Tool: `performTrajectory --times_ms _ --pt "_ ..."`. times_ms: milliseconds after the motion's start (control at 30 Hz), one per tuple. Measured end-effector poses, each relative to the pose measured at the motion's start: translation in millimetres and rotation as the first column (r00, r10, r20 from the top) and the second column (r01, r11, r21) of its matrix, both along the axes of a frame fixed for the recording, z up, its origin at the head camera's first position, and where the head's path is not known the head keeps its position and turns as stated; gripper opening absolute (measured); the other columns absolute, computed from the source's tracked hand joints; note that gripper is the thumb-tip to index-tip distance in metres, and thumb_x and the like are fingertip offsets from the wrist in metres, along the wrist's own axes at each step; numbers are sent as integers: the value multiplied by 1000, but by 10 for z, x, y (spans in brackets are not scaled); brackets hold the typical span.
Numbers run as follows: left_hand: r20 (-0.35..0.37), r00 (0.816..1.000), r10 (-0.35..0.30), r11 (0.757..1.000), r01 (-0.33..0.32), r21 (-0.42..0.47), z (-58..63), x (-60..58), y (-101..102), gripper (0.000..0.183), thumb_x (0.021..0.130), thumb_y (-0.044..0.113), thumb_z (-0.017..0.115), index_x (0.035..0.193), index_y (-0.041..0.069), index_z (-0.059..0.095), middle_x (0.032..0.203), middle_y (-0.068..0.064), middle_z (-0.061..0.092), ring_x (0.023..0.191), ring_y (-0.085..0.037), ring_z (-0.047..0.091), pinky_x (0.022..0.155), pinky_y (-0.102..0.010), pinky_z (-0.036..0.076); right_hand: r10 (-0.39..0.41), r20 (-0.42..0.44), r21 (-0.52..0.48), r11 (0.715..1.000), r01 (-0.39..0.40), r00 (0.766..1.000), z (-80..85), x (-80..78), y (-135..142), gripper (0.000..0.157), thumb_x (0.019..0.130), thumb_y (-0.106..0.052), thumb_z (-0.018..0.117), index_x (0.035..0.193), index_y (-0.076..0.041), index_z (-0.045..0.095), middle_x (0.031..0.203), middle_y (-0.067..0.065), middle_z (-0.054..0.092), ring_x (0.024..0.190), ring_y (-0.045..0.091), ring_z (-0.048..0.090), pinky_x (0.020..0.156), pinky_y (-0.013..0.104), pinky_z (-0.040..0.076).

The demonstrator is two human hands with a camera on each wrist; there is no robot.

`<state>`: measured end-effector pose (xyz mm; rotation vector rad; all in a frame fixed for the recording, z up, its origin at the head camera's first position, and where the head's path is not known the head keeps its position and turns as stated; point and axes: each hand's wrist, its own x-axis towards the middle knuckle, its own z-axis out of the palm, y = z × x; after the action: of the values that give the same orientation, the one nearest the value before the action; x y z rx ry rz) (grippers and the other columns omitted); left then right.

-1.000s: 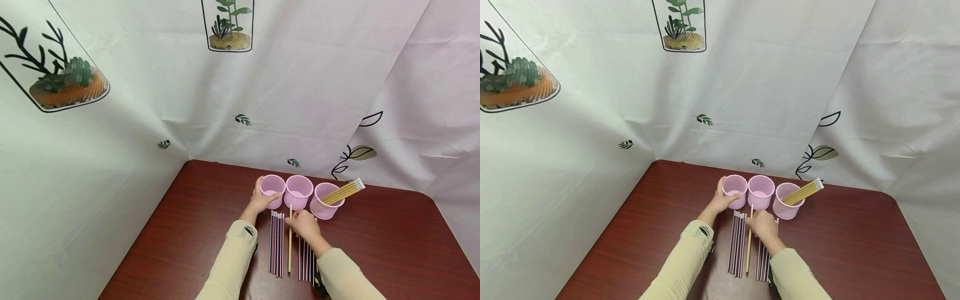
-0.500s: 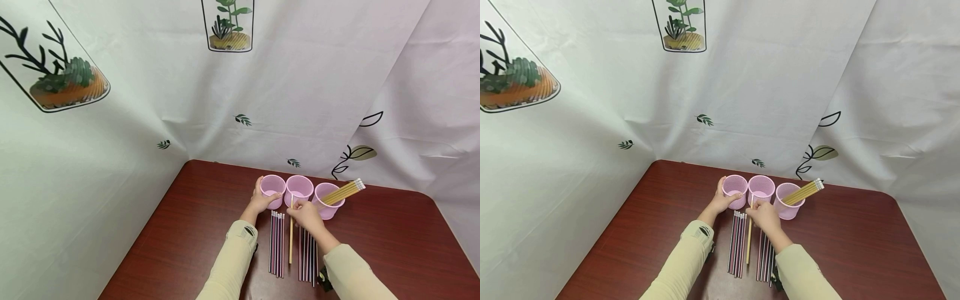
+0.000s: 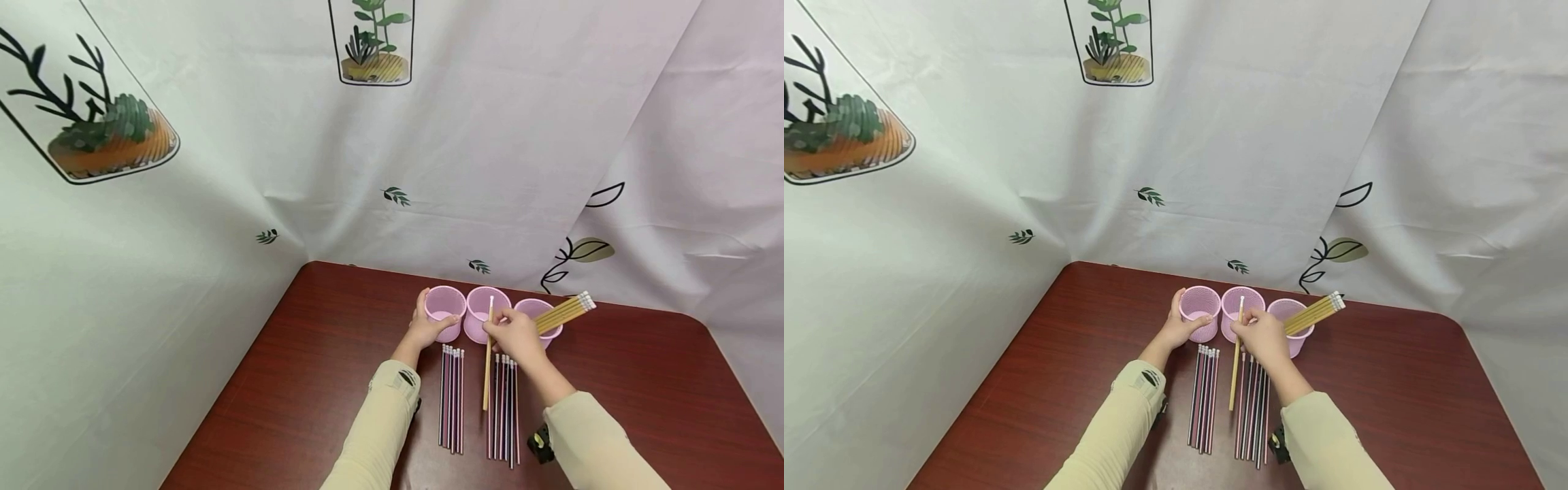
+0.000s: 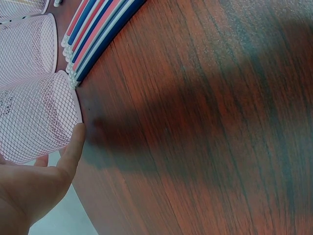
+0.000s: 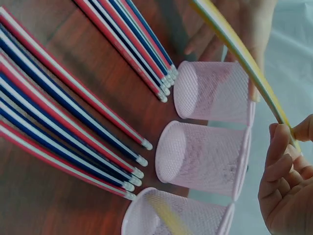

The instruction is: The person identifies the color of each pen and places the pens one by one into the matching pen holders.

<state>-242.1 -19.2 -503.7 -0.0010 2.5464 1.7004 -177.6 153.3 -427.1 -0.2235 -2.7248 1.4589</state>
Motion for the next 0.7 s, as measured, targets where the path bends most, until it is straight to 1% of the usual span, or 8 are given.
performTrajectory --times_ms 100,133,233,267,333,467,567,700 --pt "-3 1000 2 1000 -2 -3 -2 2 0 91 72 32 79 143 24 23 137 -21 36 120 -44 35 96 -56 31 7 -25 45 999 -6 1000 50 -4 28 11 78 -12 60 76 -4 53 52 -1 57 43 12 56 43 25 42" --pt "-19 1000 8 1000 -8 -9 -90 -46 5 93 70 37 79 143 25 23 136 -20 37 119 -44 37 94 -56 32 6 -31 54 999 -4 1000 63 -9 36 11 78 -12 60 76 -4 53 52 -1 57 44 12 57 43 25 41" --pt "-45 999 10 1000 -10 -1 -172 -98 5 95 67 43 80 142 27 24 135 -21 38 117 -46 37 92 -58 33 1 -49 61 998 2 999 96 -30 71 11 78 -11 61 77 -4 53 52 0 56 45 13 57 44 24 40" --pt "-76 997 8 1000 -9 -10 -287 -154 7 95 66 49 78 142 28 24 133 -21 39 115 -47 38 90 -57 34 -2 -53 54 999 5 999 107 -39 84 10 78 -11 61 77 -4 53 52 1 57 44 12 57 43 24 40" --pt "-89 996 7 1000 -8 -4 -364 -200 3 98 63 54 79 142 30 25 132 -21 39 114 -48 38 89 -58 34 -14 -58 23 1000 15 998 127 -52 113 10 79 -10 60 78 -2 54 53 5 58 43 12 57 42 24 42" --pt "-74 997 0 1000 1 17 -313 -172 -11 98 63 53 79 142 31 25 133 -22 38 116 -49 36 91 -59 33 -40 -64 -61 997 36 997 173 -69 164 11 80 -9 60 83 1 54 55 6 58 42 12 57 41 28 47" --pt "-72 997 -2 1000 3 14 -209 -117 -15 96 65 51 79 142 30 25 133 -22 38 115 -50 36 90 -59 34 -55 -78 -104 993 47 995 204 -76 195 12 80 -8 59 86 1 55 57 3 58 46 16 60 43 31 49" --pt "-69 998 -2 1000 2 6 -111 -55 -8 93 69 41 80 142 25 25 133 -24 38 115 -49 37 91 -58 34 -64 -102 -110 993 53 993 247 -84 228 13 81 -8 60 89 1 56 60 1 58 50 18 62 44 28 50"
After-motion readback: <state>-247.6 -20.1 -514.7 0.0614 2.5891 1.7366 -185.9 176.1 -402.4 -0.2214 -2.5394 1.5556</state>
